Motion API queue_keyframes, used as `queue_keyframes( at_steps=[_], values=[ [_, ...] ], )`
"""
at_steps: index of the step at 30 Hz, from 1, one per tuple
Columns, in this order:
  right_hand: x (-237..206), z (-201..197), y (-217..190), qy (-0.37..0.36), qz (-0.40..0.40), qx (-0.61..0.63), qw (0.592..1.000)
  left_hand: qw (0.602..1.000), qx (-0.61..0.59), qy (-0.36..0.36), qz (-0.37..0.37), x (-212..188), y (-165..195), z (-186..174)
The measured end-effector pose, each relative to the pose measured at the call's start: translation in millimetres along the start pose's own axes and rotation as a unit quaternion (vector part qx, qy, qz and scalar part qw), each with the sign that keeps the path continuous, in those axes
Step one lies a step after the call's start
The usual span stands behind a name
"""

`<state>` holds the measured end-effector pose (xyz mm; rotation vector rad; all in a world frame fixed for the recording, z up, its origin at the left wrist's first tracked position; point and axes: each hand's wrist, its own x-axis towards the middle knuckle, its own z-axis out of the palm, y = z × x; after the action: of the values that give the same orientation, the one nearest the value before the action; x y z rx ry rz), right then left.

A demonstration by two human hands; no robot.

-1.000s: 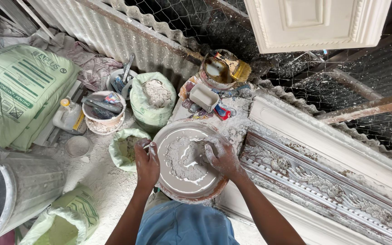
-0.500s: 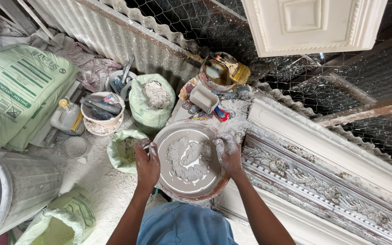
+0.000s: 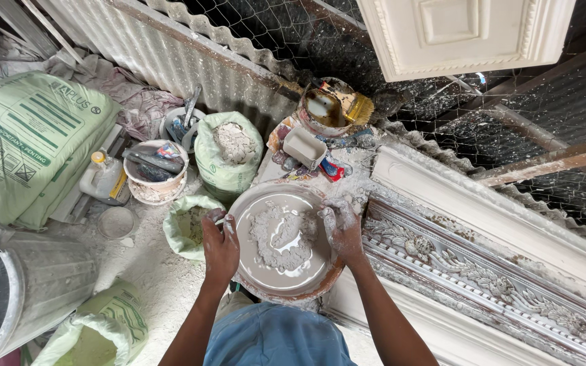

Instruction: The person fills a pink cup with water from a tap and pours it into a bucket. They then scoop white powder from a bag into the bucket and mix the contents by hand to create a slurry.

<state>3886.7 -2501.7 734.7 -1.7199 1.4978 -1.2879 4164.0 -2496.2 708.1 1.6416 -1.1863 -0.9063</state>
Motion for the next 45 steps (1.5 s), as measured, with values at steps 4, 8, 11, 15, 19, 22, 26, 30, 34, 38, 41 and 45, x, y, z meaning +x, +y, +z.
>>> queue_keyframes(
  at_steps=[4, 8, 11, 15, 19, 22, 26, 30, 34, 38, 41, 45],
  values=[
    [1, 0, -1, 0.008, -0.005, -0.027, 1.000, 1.000, -0.009, -0.006, -0.012, 1, 1, -1],
    [2, 0, -3, 0.007, -0.012, -0.051, 0.999, 1.000, 0.002, -0.014, -0.022, 2, 0, 0],
    [2, -1, -2, 0.003, -0.011, -0.056, 0.998, 0.999, -0.022, -0.022, -0.034, 2, -3, 1],
    [2, -1, 1, 0.002, -0.020, -0.049, 0.999, 0.999, -0.014, -0.018, -0.022, 3, -7, 2],
    [2, 0, 3, 0.000, -0.015, -0.039, 0.999, 0.999, 0.016, -0.021, -0.038, 3, -9, 2],
    [2, -1, 2, 0.002, -0.011, -0.054, 0.998, 1.000, 0.008, -0.012, -0.014, 3, -13, 4],
    [2, -2, 0, 0.000, -0.002, -0.058, 0.998, 1.000, 0.008, -0.005, 0.011, 2, -23, 7],
    [1, -1, -1, 0.001, -0.017, -0.076, 0.997, 0.999, 0.026, 0.004, 0.026, 1, -30, 8],
    [2, 0, -1, -0.009, 0.031, -0.027, 0.999, 1.000, 0.008, 0.003, 0.005, 0, -19, 5],
    [3, -1, -1, -0.014, 0.002, -0.064, 0.998, 1.000, -0.014, -0.003, -0.025, -3, 6, -1],
    [2, -2, 4, -0.027, -0.181, -0.250, 0.951, 0.998, 0.067, -0.006, 0.017, -6, 25, -6],
    [-4, -2, 23, -0.052, -0.070, -0.152, 0.985, 0.990, 0.081, 0.008, 0.116, -12, 45, -12]
  ],
)
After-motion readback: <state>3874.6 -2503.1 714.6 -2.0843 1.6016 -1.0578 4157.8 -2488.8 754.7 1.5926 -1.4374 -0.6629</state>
